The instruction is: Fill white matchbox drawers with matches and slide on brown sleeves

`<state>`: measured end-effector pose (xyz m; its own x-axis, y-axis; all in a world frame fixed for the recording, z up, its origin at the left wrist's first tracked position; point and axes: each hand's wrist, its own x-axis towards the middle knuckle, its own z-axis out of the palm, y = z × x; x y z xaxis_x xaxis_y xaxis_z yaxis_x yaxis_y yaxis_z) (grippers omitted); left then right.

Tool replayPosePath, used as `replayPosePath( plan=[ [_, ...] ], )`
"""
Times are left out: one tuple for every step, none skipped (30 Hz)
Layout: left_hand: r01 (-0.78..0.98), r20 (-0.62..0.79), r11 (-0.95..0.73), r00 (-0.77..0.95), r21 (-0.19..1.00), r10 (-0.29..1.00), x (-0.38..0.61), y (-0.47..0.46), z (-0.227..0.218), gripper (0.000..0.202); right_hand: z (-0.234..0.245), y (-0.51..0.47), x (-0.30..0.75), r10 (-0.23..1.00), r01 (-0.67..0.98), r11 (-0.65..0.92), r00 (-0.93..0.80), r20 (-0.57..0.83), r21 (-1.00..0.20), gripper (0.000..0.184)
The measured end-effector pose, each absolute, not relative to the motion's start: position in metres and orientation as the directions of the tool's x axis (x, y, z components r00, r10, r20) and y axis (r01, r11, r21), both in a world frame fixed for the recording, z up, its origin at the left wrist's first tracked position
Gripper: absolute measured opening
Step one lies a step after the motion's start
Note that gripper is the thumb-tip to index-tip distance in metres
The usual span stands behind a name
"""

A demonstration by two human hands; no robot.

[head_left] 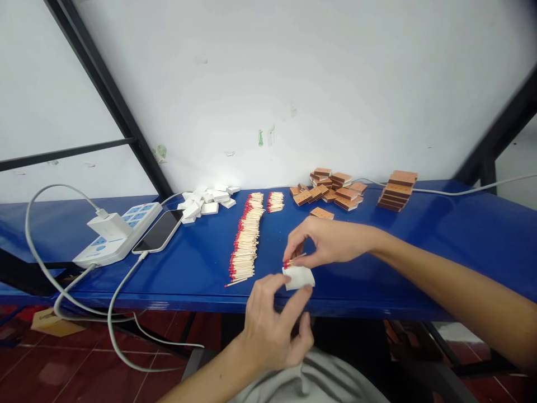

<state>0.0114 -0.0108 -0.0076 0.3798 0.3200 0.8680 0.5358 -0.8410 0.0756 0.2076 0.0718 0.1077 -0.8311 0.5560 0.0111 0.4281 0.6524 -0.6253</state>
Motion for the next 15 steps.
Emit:
replayPosePath(
  plan=[
    [0.575,0.814,-0.808,0.405,0.127,0.417,0.0097,-0.0119,-0.0035,0.047,0.1084,0.0705,0.2077,0.54,0.426,0.651,-0.842,-0.011,-0.629,0.024],
    [0.606,0.757,-0.78,0.432,0.159,0.49,0.0078,-0.0123,0.0003,0.052,0.1086,0.0695,0.2077,0.527,0.429,0.654,-0.849,-0.031,-0.624,0.024],
    [0.639,0.727,-0.751,0.436,0.165,0.531,0.006,-0.012,0.0032,0.053,0.1085,0.0688,0.2076,0.517,0.433,0.662,-0.854,-0.045,-0.612,0.024],
    [0.671,0.714,-0.722,0.422,0.168,0.559,0.0045,-0.011,0.005,0.052,0.1081,0.0683,0.2073,0.509,0.436,0.675,-0.859,-0.053,-0.595,0.024],
    [0.694,0.705,-0.697,0.404,0.178,0.583,0.0035,-0.0096,0.0057,0.051,0.1074,0.0679,0.2069,0.501,0.437,0.69,-0.864,-0.055,-0.577,0.024],
    [0.71,0.704,-0.68,0.388,0.184,0.595,0.003,-0.0079,0.0054,0.051,0.1066,0.0675,0.2064,0.493,0.437,0.705,-0.868,-0.057,-0.558,0.025],
    [0.717,0.698,-0.675,0.394,0.174,0.598,0.0029,-0.0063,0.0045,0.051,0.1058,0.067,0.2058,0.486,0.438,0.719,-0.872,-0.059,-0.54,0.024],
    [0.716,0.688,-0.68,0.415,0.157,0.596,0.0033,-0.005,0.0031,0.051,0.1051,0.0665,0.2051,0.483,0.441,0.732,-0.873,-0.06,-0.52,0.023],
    [0.714,0.689,-0.685,0.425,0.143,0.587,0.004,-0.0041,0.0017,0.051,0.1044,0.0658,0.2043,0.485,0.448,0.743,-0.872,-0.06,-0.497,0.022],
    [0.71,0.689,-0.693,0.438,0.129,0.577,0.0047,-0.0036,0.0005,0.05,0.1038,0.0651,0.2035,0.491,0.457,0.752,-0.869,-0.059,-0.475,0.02],
    [0.705,0.693,-0.699,0.443,0.122,0.568,0.0054,-0.0034,-0.0003,0.049,0.1034,0.0643,0.2027,0.497,0.466,0.759,-0.866,-0.058,-0.455,0.019],
    [0.701,0.698,-0.703,0.444,0.12,0.562,0.0059,-0.0034,-0.0007,0.046,0.1031,0.0635,0.202,0.499,0.47,0.765,-0.865,-0.056,-0.441,0.018],
    [0.697,0.703,-0.707,0.442,0.121,0.557,0.0063,-0.0035,-0.0008,0.044,0.1029,0.0626,0.2012,0.497,0.468,0.77,-0.866,-0.053,-0.435,0.018],
    [0.692,0.706,-0.711,0.441,0.126,0.554,0.0064,-0.0036,-0.0006,0.041,0.1028,0.0616,0.2006,0.49,0.462,0.773,-0.87,-0.051,-0.435,0.018],
    [0.687,0.709,-0.714,0.438,0.132,0.553,0.0065,-0.0036,-0.0004,0.039,0.1027,0.0607,0.2,0.483,0.453,0.776,-0.874,-0.048,-0.439,0.018]
  ],
)
